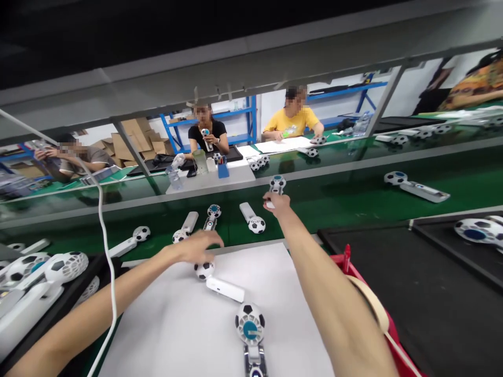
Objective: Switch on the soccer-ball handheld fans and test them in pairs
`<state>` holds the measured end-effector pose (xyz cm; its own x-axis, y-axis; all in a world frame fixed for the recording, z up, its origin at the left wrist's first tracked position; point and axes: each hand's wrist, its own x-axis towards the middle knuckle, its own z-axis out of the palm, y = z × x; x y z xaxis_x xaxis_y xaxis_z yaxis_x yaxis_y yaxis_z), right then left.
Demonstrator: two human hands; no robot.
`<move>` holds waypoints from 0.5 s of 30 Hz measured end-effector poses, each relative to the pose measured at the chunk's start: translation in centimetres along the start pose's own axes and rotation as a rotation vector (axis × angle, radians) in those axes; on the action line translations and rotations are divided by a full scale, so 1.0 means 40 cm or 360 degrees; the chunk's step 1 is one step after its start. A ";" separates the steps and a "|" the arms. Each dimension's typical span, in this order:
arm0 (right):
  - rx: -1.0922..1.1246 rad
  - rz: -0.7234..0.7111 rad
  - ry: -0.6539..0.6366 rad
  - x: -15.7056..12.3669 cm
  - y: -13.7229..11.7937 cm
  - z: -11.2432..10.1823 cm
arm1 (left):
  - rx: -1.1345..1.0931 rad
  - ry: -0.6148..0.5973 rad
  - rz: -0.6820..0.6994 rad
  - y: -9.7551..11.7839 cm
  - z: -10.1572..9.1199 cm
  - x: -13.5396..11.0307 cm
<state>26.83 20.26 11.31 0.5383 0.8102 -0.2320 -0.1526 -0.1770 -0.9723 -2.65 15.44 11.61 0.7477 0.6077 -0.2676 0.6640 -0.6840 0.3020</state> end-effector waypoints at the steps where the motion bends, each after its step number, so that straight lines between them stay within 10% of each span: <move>1: 0.0095 -0.0019 -0.0045 -0.015 -0.011 0.011 | -0.0014 -0.0167 0.0108 0.031 0.013 -0.017; 7: 0.0380 -0.0191 -0.0278 -0.159 -0.063 -0.014 | -0.0164 -0.0432 0.0173 0.122 0.098 -0.001; 15: 0.0592 -0.0435 -0.0169 -0.273 -0.067 -0.103 | -0.0972 -0.0085 -0.0041 0.035 -0.001 0.087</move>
<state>24.77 9.56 16.32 0.5152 0.8554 0.0540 -0.3142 0.2471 -0.9166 0.86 16.61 11.13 0.7409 0.5891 -0.3225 0.5733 -0.3048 0.7605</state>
